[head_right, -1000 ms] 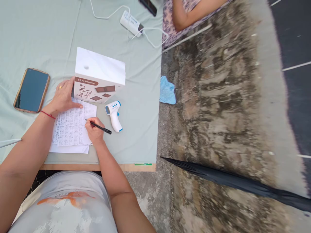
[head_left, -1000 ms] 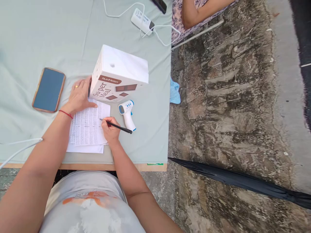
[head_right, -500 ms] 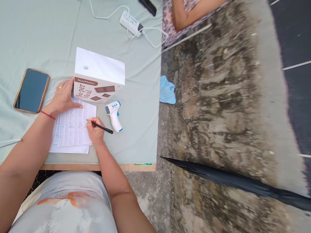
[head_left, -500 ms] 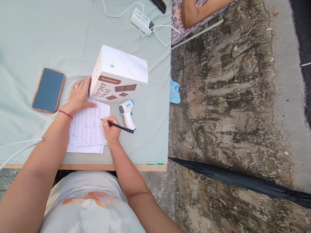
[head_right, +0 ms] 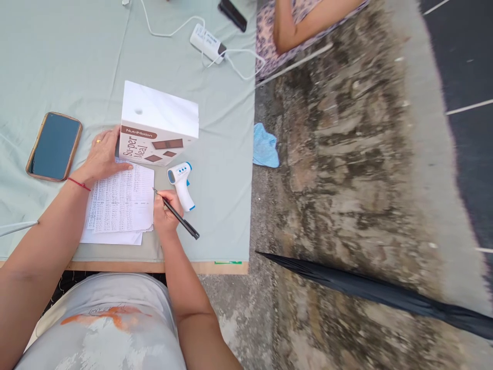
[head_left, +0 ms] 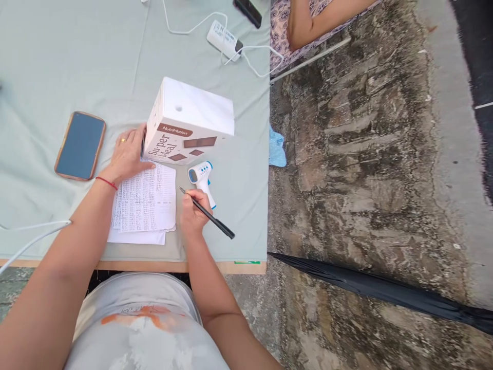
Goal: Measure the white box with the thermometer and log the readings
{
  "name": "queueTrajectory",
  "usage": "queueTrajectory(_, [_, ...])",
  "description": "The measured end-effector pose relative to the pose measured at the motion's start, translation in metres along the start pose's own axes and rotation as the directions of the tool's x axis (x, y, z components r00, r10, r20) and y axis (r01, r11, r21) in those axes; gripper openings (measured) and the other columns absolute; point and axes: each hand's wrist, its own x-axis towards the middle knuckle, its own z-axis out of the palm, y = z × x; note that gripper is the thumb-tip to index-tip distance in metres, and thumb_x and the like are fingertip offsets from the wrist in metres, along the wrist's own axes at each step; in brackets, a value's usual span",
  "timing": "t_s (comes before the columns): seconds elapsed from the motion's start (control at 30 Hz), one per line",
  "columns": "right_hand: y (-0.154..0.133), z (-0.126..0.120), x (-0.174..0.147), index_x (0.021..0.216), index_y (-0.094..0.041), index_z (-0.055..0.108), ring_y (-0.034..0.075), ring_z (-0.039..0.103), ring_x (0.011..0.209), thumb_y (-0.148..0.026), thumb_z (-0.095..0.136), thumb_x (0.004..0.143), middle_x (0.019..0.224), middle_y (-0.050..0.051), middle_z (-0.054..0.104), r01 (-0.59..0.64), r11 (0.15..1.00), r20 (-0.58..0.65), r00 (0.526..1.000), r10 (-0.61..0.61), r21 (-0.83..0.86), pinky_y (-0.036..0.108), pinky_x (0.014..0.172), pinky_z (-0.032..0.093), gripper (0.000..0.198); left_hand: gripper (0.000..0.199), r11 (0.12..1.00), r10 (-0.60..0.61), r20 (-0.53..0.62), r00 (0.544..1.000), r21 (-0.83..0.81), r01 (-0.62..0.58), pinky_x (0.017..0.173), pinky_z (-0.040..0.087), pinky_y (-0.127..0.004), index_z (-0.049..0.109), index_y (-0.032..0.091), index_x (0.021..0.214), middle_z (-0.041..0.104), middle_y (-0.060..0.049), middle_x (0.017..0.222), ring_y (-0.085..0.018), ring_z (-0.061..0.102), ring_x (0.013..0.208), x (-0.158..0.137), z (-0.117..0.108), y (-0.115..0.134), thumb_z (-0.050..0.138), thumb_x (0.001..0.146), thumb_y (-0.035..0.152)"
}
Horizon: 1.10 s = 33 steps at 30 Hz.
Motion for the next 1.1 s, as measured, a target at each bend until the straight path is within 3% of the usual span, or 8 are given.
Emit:
queueTrajectory(0.1, [-0.035, -0.047, 0.008, 0.077, -0.026, 0.069, 0.018, 0.059, 0.065, -0.052, 0.062, 0.098, 0.071, 0.001, 0.061, 0.022, 0.997, 0.266, 0.963, -0.043, 0.08, 0.034, 0.062, 0.051, 0.034, 0.104, 1.0, 0.017, -0.015, 1.0, -0.01, -0.017, 0.138, 0.023, -0.071, 0.029, 0.021, 0.173, 0.05, -0.019, 0.171, -0.047, 0.037, 0.164, 0.001, 0.002, -0.003, 0.082, 0.085, 0.037])
queueTrajectory(0.13, [-0.047, -0.064, 0.01, 0.076, -0.026, 0.072, 0.019, 0.059, 0.064, -0.055, 0.057, 0.101, 0.071, 0.002, 0.061, 0.012, 0.991, 0.45, 0.891, -0.07, 0.13, 0.035, 0.061, 0.051, 0.041, 0.102, 1.0, 0.023, -0.027, 0.999, -0.015, -0.023, 0.137, 0.024, -0.072, 0.03, 0.022, 0.173, 0.051, -0.019, 0.171, -0.047, 0.038, 0.164, 0.001, 0.002, -0.004, 0.08, 0.085, 0.037])
queueTrajectory(0.23, [-0.074, -0.108, 0.016, 0.1, -0.029, 0.086, 0.023, 0.072, 0.086, -0.057, 0.052, 0.105, 0.095, 0.009, 0.075, -0.014, 0.991, 0.886, 0.45, -0.11, 0.13, 0.039, 0.073, 0.061, 0.044, 0.099, 0.999, 0.038, -0.053, 0.998, -0.034, -0.039, 0.137, 0.024, -0.074, 0.033, 0.026, 0.171, 0.053, -0.016, 0.169, -0.048, 0.039, 0.163, 0.002, 0.004, -0.007, 0.08, 0.085, 0.039])
queueTrajectory(0.27, [-0.078, -0.118, 0.018, 0.11, -0.03, 0.086, 0.023, 0.073, 0.089, -0.053, 0.053, 0.106, 0.098, 0.009, 0.077, 0.028, 0.999, 0.893, 0.447, -0.054, 0.046, 0.039, 0.075, 0.061, 0.04, 0.098, 0.998, 0.043, -0.055, 0.998, -0.041, -0.046, 0.137, 0.024, -0.074, 0.034, 0.027, 0.17, 0.053, -0.016, 0.169, -0.048, 0.039, 0.163, 0.003, 0.004, -0.008, 0.08, 0.084, 0.039])
queueTrajectory(0.43, [-0.054, -0.125, 0.025, 0.143, -0.022, 0.068, 0.018, 0.06, 0.065, -0.046, 0.058, 0.105, 0.072, -0.002, 0.065, -0.123, 0.927, 0.486, 0.823, 0.295, -0.354, 0.032, 0.065, 0.054, 0.046, 0.098, 0.998, 0.045, -0.046, 0.998, -0.041, -0.047, 0.136, 0.024, -0.075, 0.033, 0.024, 0.17, 0.052, -0.018, 0.169, -0.048, 0.037, 0.164, 0.003, 0.003, -0.008, 0.078, 0.085, 0.04])
queueTrajectory(0.7, [0.013, -0.053, 0.003, 0.133, -0.018, 0.072, 0.027, 0.071, 0.094, -0.042, 0.059, 0.095, 0.105, 0.012, 0.078, -0.164, 0.918, 0.37, 0.878, 0.302, -0.36, 0.045, 0.091, 0.063, 0.047, 0.095, 0.999, 0.034, -0.063, 0.997, 0.012, -0.033, 0.134, 0.028, -0.073, 0.033, 0.023, 0.171, 0.054, -0.018, 0.168, -0.048, 0.041, 0.162, 0.003, 0.004, -0.011, 0.076, 0.088, 0.04])
queueTrajectory(0.93, [0.017, -0.036, 0.006, 0.137, -0.024, 0.072, 0.032, 0.065, 0.13, -0.04, 0.065, 0.099, 0.141, 0.017, 0.068, 0.057, 0.894, 0.311, 0.946, 0.094, -0.444, 0.053, 0.112, 0.059, 0.042, 0.089, 0.999, 0.036, -0.054, 0.998, -0.021, -0.037, 0.134, 0.028, -0.072, 0.035, 0.019, 0.171, 0.055, -0.021, 0.168, -0.048, 0.041, 0.161, 0.001, -0.001, -0.009, 0.067, 0.094, 0.049])
queueTrajectory(1.1, [0.038, -0.039, 0.042, 0.133, -0.018, 0.07, 0.041, 0.06, 0.131, -0.048, 0.079, 0.083, 0.136, 0.023, 0.067, -0.17, 0.74, 0.064, 0.959, 0.277, -0.651, 0.06, 0.109, 0.053, 0.059, 0.078, 0.995, 0.047, -0.098, 0.994, -0.086, -0.056, 0.131, 0.032, -0.071, 0.042, 0.021, 0.165, 0.06, -0.019, 0.162, -0.047, 0.047, 0.156, 0.001, -0.005, -0.006, 0.056, 0.099, 0.06])
